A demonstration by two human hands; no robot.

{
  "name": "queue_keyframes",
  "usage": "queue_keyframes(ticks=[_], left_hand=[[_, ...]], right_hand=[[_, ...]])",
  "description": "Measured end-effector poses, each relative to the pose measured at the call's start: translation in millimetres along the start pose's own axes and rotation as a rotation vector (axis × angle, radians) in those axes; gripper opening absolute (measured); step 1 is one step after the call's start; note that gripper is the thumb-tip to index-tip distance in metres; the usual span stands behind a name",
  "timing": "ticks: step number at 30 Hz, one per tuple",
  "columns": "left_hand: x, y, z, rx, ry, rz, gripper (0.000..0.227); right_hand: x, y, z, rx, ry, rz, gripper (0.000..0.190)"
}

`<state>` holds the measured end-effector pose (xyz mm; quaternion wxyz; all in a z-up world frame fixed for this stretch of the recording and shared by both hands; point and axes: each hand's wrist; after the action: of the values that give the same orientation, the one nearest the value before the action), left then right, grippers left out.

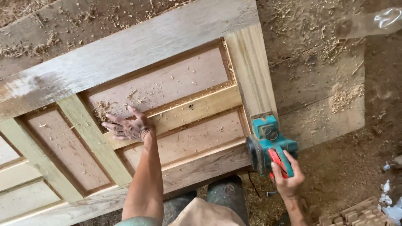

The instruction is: Using an electric hand planer to smooth the surface of a wooden door

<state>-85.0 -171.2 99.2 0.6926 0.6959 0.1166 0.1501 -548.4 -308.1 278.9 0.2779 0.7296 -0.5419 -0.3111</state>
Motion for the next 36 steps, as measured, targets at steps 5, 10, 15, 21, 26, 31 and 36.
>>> queue_keyframes(ticks=[5,10,15,21,26,31,36], left_hand=[[0.0,19.7,2.3,-0.141,0.012,-0.136,0.082],[0.0,38.9,12.8,-0.177,0.0,-0.147,0.082],[4.9,12.2,-0.8,-0.105,-0.02,-0.045,0.085],[7.8,19.0,-2.6,-0.126,0.002,-0.122,0.09],[6.4,-5.6,-12.4,-0.028,-0.061,0.006,0.09],[3.6,-4.2,-10.9,0.033,-0.065,-0.033,0.086],[0.7,7.6,-2.9,-0.052,-0.04,-0.048,0.084]], right_hand=[[76.2,-39.4,-41.8,0.041,-0.038,-0.003,0.05],[183.5,-85.5,-155.7,0.144,0.095,-0.071,0.05],[291.1,-131.1,-228.6,0.151,0.229,-0.137,0.048],[358.8,-143.0,-269.8,0.179,0.359,-0.254,0.046],[366.4,-94.2,-234.3,0.122,0.488,-0.262,0.04],[390.4,-61.8,-190.1,-0.011,0.42,-0.436,0.039],[422.1,-74.8,-198.8,-0.156,0.608,-0.604,0.042]])
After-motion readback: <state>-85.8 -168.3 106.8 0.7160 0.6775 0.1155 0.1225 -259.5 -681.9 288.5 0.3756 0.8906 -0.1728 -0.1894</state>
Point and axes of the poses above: each hand's wrist, its own x-axis towards the middle knuckle, its own y-axis out of the back of the hand, z = x × y, and after that the axes turned 4 degrees about y, right-handed
